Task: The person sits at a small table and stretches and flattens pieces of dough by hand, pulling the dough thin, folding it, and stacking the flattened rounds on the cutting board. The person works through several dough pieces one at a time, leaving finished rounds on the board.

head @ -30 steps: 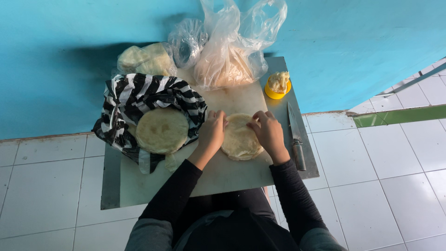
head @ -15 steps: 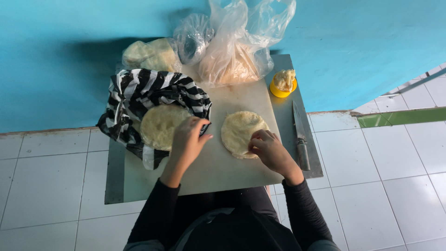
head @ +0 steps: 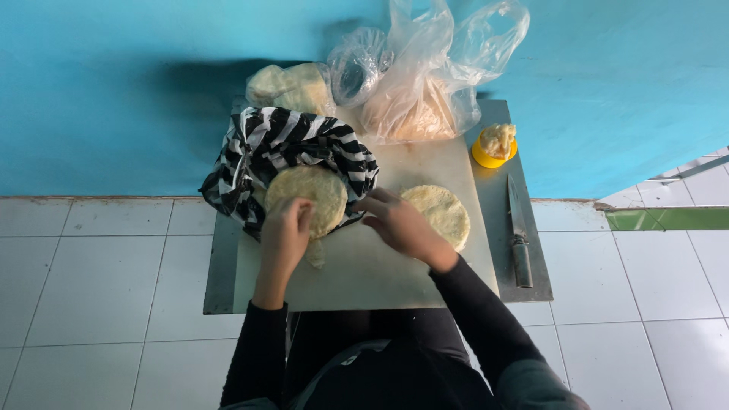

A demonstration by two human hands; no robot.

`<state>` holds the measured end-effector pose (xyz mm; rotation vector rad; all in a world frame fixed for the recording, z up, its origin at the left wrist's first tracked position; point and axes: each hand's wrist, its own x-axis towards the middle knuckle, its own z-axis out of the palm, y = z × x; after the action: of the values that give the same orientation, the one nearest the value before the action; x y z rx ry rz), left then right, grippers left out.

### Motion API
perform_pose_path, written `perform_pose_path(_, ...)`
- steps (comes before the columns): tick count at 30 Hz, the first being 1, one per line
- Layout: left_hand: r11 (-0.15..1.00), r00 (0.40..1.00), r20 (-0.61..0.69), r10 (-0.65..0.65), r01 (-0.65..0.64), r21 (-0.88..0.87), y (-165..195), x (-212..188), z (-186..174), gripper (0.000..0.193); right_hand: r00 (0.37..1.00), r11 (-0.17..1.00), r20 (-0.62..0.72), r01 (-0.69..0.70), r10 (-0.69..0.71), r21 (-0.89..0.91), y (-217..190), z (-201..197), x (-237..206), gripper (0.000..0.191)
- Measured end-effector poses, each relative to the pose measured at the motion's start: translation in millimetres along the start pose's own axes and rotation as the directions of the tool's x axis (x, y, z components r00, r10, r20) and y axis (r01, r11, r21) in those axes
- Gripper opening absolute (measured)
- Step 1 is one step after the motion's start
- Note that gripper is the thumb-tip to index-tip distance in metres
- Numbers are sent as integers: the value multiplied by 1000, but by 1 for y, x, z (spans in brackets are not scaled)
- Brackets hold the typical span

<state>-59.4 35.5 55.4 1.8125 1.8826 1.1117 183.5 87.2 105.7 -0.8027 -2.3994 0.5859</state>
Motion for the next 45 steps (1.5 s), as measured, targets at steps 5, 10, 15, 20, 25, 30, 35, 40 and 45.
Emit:
perform_pose_path(5, 999, 971, -236, -40, 46, 23, -15, -24, -22, 18, 966, 980, 168, 198, -194, -6, 1, 47, 45, 36)
perform_pose_path(10, 998, 965, -258, -55, 56, -1, -25, -38, -25, 32, 923, 958, 261, 286, -281, 20, 5, 74, 65, 27)
perform_pose_path(15, 996, 985, -150, -88, 89, 0, -17, -45, -16, 70, 915, 951, 340, 118, -216, 287, 25, 75, 74, 14)
perform_pose_path(20, 999, 970, -240, -46, 51, 13, -11, -43, -6, 81, 920, 940, 305, 150, -246, 307, 28, 76, 75, 7)
perform_pose_path(25, 993, 960, -270, -77, 98, 65, -6, -43, 8, 93, 884, 929, 406, 77, -232, 363, 29, 64, 75, 15)
perform_pose_path(30, 982, 968, -210, -141, 164, 96, -5, -44, 11, 95, 876, 939, 389, 171, -284, 299, 30, 63, 75, 16)
perform_pose_path(35, 983, 954, -264, -145, 169, 72, -2, -40, 12, 100, 899, 935, 336, 176, -281, 309, 26, 63, 73, 7)
perform_pose_path(40, 959, 955, -223, -194, 233, 161, -2, -36, 16, 103, 954, 974, 197, 225, -228, 35, 11, 68, 65, 17)
perform_pose_path(45, 955, 956, -235, -177, 225, 193, -9, -36, 20, 107, 983, 999, 181, -44, 43, 0, 13, 75, 72, 18)
